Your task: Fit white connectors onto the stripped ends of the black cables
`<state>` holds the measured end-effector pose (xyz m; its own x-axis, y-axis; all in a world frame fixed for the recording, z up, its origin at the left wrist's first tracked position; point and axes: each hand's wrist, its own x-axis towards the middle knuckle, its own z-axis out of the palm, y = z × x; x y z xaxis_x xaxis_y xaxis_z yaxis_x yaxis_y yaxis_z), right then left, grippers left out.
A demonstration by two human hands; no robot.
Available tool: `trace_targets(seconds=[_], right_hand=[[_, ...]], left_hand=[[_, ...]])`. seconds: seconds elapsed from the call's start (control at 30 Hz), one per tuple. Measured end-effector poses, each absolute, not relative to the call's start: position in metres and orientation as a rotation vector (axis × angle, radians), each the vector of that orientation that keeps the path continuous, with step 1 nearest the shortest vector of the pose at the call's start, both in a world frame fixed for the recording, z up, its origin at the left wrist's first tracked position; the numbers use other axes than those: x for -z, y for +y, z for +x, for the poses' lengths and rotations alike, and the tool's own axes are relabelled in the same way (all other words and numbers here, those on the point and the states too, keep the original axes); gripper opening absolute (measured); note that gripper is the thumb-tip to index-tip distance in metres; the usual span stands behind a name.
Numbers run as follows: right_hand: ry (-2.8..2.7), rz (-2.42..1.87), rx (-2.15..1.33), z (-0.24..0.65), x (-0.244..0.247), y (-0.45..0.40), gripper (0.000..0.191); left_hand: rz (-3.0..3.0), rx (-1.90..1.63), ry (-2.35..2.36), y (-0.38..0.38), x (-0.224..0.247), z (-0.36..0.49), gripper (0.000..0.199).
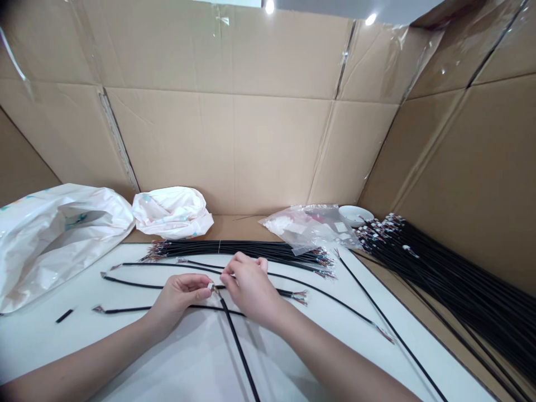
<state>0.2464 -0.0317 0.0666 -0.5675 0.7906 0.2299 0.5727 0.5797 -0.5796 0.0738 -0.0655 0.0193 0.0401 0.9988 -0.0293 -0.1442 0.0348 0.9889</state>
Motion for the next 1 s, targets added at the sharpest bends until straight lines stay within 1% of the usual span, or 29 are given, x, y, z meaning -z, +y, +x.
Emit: trace_targets(seconds=[0.07,0.13,0.17,0.23,0.3,0.4,0.57,0.67,0.83,1.0], right_hand=[[-2.234,-1.145,-1.038,0.249,-0.064,-0.022,0.022],[-2.080,-1.126,-1.509,0.251,-0.058,-0.015,0.025],[-1.992,-1.101,-1.692,0.251,-0.055,-0.013,0.026],[-1.839,-1.060,-1.895,0.250,-0.050,-0.012,0.029],[-1.732,-1.037,-1.964,0.248,-0.047,-0.013,0.028],[-1.633,-1.030,-1.977,0.245,-0.046,-0.016,0.025],[-1.646,-1.126,-1.893,0.242,-0.049,-0.020,0.020],[-1.667,-1.107,-1.901,0.242,-0.050,-0.021,0.020],[-1.672,-1.059,-1.950,0.245,-0.048,-0.017,0.022],[-1.674,-1.015,-1.994,0.248,-0.046,-0.014,0.026]], left_hand=[[1.128,-1.227,1.097,-0.065,-0.018,0.074,0.017],[1.193,-1.216,1.087,-0.065,-0.018,0.074,0.015],[1.228,-1.205,1.080,-0.065,-0.018,0.074,0.014],[1.291,-1.182,1.074,-0.064,-0.019,0.074,0.014],[1.319,-1.174,1.105,-0.064,-0.019,0.074,0.015],[1.301,-1.181,1.162,-0.063,-0.018,0.074,0.015],[1.344,-1.163,1.176,-0.065,-0.019,0.074,0.016],[1.453,-1.151,1.177,-0.067,-0.022,0.075,0.015],[1.627,-1.159,1.240,-0.069,-0.022,0.075,0.014],[1.601,-1.222,1.258,-0.068,-0.017,0.073,0.013]])
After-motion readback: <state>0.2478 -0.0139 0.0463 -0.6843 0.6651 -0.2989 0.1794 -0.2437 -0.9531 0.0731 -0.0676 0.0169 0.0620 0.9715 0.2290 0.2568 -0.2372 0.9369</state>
